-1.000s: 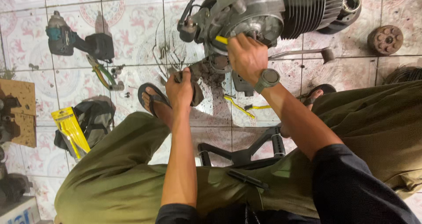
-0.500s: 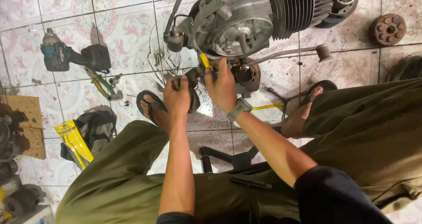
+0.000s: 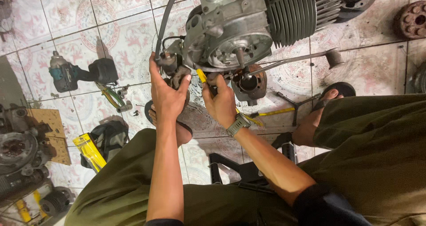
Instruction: The person cleans a motorcycle engine block placed on the floor using a yellow-handled brush and a rag. They scrub various parts of the engine casing and fins, then wipe the surfaces with the cloth to remove debris.
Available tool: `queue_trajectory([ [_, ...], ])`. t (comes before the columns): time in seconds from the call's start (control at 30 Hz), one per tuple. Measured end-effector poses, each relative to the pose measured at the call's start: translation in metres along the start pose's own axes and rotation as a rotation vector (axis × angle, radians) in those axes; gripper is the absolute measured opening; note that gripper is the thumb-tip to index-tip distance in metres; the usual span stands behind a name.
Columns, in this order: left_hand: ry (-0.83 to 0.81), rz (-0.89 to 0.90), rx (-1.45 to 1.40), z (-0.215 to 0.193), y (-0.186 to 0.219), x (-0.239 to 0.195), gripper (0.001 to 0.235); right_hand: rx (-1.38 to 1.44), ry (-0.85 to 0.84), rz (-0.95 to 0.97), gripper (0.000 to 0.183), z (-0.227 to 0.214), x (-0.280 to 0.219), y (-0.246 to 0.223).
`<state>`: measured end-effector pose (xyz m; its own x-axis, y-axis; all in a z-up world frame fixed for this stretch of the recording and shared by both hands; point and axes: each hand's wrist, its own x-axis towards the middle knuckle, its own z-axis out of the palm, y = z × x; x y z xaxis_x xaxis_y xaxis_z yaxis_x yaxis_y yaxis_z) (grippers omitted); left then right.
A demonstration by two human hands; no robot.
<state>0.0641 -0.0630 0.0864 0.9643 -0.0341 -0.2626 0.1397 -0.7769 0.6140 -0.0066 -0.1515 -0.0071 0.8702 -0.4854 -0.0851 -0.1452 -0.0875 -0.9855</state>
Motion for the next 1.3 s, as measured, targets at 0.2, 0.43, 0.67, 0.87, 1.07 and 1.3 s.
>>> queue_trajectory([
  [0.2,-0.024,-0.124,0.038,0.017,-0.016,0.011,0.103,0.049,0.017,0.005,0.009,0.002,0.0,0.003],
  [0.43,-0.001,-0.14,0.089,0.031,-0.023,0.018,0.116,0.023,0.037,0.004,0.009,0.001,0.003,0.012],
  [0.67,-0.035,-0.129,0.125,0.025,-0.035,0.016,0.124,0.027,0.051,-0.008,0.007,0.005,0.0,0.007],
  [0.87,-0.005,-0.047,0.048,0.017,-0.018,0.011,0.116,0.084,0.029,0.008,0.005,0.002,0.0,-0.004],
  [1.07,-0.001,-0.085,0.082,0.028,-0.031,0.019,0.118,0.05,0.025,0.002,0.009,0.004,0.003,0.005],
  [1.3,-0.047,-0.117,0.072,0.014,-0.012,0.011,0.108,0.135,0.005,0.068,0.009,0.0,0.002,-0.014],
])
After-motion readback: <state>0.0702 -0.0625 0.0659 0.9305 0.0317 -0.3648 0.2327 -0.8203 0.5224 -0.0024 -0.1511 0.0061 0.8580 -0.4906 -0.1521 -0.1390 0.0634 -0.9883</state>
